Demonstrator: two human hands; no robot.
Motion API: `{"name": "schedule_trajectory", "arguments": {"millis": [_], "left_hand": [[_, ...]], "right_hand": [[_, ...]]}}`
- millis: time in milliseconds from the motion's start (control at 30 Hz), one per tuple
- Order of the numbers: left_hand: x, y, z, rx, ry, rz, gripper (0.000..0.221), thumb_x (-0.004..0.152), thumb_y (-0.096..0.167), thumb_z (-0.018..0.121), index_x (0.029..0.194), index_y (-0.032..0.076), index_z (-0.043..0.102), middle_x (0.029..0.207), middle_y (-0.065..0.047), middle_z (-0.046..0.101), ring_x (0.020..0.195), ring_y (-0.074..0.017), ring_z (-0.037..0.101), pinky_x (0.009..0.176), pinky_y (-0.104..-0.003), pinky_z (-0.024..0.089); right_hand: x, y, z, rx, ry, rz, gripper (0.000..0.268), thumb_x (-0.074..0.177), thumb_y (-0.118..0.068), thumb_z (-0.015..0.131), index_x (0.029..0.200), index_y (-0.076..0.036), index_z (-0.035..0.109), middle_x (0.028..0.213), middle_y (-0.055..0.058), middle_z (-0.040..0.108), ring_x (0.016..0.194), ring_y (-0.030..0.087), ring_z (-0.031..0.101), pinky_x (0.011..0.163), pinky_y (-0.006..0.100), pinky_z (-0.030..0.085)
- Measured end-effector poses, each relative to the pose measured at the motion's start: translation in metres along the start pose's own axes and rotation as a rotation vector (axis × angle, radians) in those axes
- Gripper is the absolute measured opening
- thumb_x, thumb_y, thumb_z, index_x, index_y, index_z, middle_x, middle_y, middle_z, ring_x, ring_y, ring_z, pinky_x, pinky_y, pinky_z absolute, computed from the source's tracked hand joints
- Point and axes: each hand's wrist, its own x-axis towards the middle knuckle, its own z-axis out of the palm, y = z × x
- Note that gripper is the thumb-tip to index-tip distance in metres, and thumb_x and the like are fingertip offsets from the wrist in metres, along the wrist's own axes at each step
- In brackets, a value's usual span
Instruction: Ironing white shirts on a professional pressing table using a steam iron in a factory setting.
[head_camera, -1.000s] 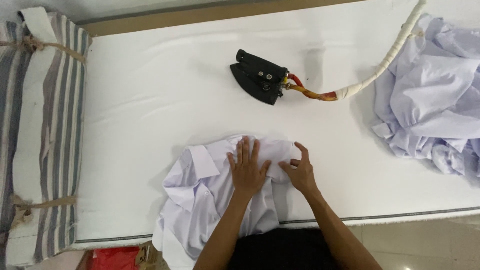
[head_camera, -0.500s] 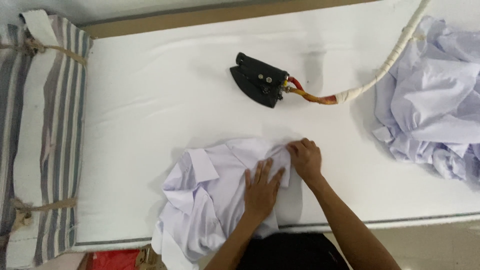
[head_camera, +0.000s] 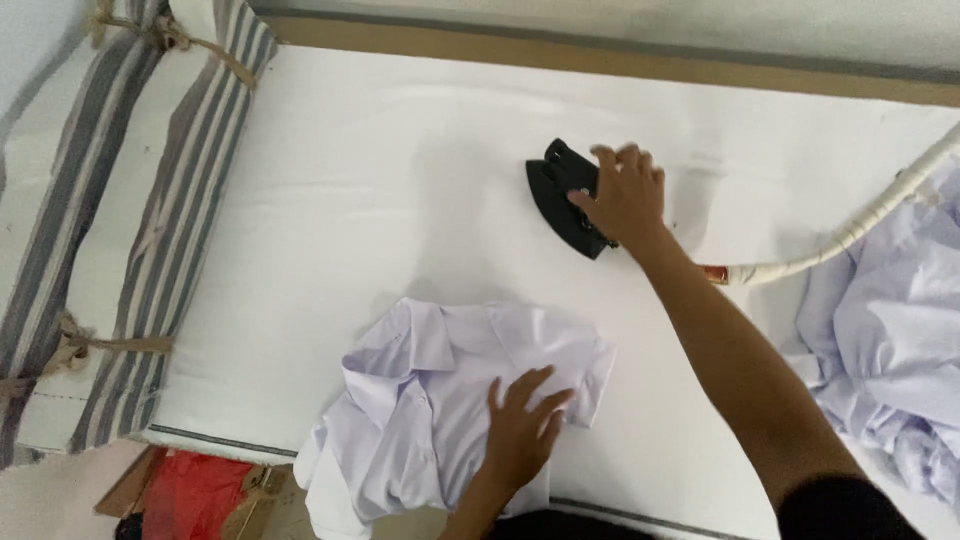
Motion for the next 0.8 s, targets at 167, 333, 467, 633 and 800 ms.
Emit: {"name": "schedule_trajectory", "arguments": {"millis": [167,333,467,633,800], "left_hand": [[-0.027,-0.039,-0.035,0.096,0.306,-0.355,0.033,0.097,0.025,0.064,0.129,0.026,0.069,0.142,0.002,0.062,0.132,-0.0204,0.057,0.110,-0.052,0.034],[-0.019,-0.093,-0.080,0.010,0.557,-0.449,0.031,0.099,0.021,0.059,0.123,0.003,0.068,0.125,-0.016,0.071,0.118,-0.0330,0.066,0.103,-0.045,0.050],[0.012,-0.106,-0.094,-0.008,0.414,-0.745,0.049,0.097,0.035,0.066,0.135,0.004,0.059,0.129,-0.017,0.060,0.120,-0.0362,0.064,0.103,-0.048,0.052],[0.043,-0.194,-0.048,-0.140,0.029,-0.988,0.078,0.090,0.063,0.068,0.144,0.009,0.055,0.138,-0.017,0.062,0.130,-0.0333,0.061,0.107,-0.049,0.050],[0.039,-0.166,-0.093,-0.547,-0.046,-0.907,0.060,0.091,0.047,0.072,0.132,0.004,0.068,0.122,-0.018,0.072,0.118,-0.0343,0.067,0.099,-0.048,0.053]], "right_hand": [[0.072,-0.004,0.009,0.573,-0.769,0.446,0.045,0.099,-0.048,0.067,0.082,-0.007,0.065,0.073,0.010,0.071,0.067,0.025,0.069,0.066,0.038,0.057],[0.007,-0.027,-0.066,0.645,-0.607,0.475,0.041,0.090,-0.045,0.074,0.073,-0.011,0.060,0.060,0.005,0.061,0.057,0.016,0.055,0.060,0.033,0.044],[-0.078,-0.061,-0.126,0.504,-0.801,0.488,0.060,0.080,-0.062,0.075,0.084,-0.003,0.073,0.075,0.020,0.072,0.080,0.038,0.072,0.076,0.050,0.052],[-0.150,-0.085,-0.132,0.405,-0.920,0.561,0.063,0.076,-0.068,0.077,0.085,-0.006,0.075,0.083,0.014,0.080,0.087,0.033,0.078,0.077,0.043,0.058],[-0.167,-0.070,-0.120,0.364,-0.823,0.617,0.071,0.077,-0.071,0.075,0.089,-0.001,0.076,0.088,0.020,0.080,0.094,0.039,0.075,0.082,0.049,0.056]]}}
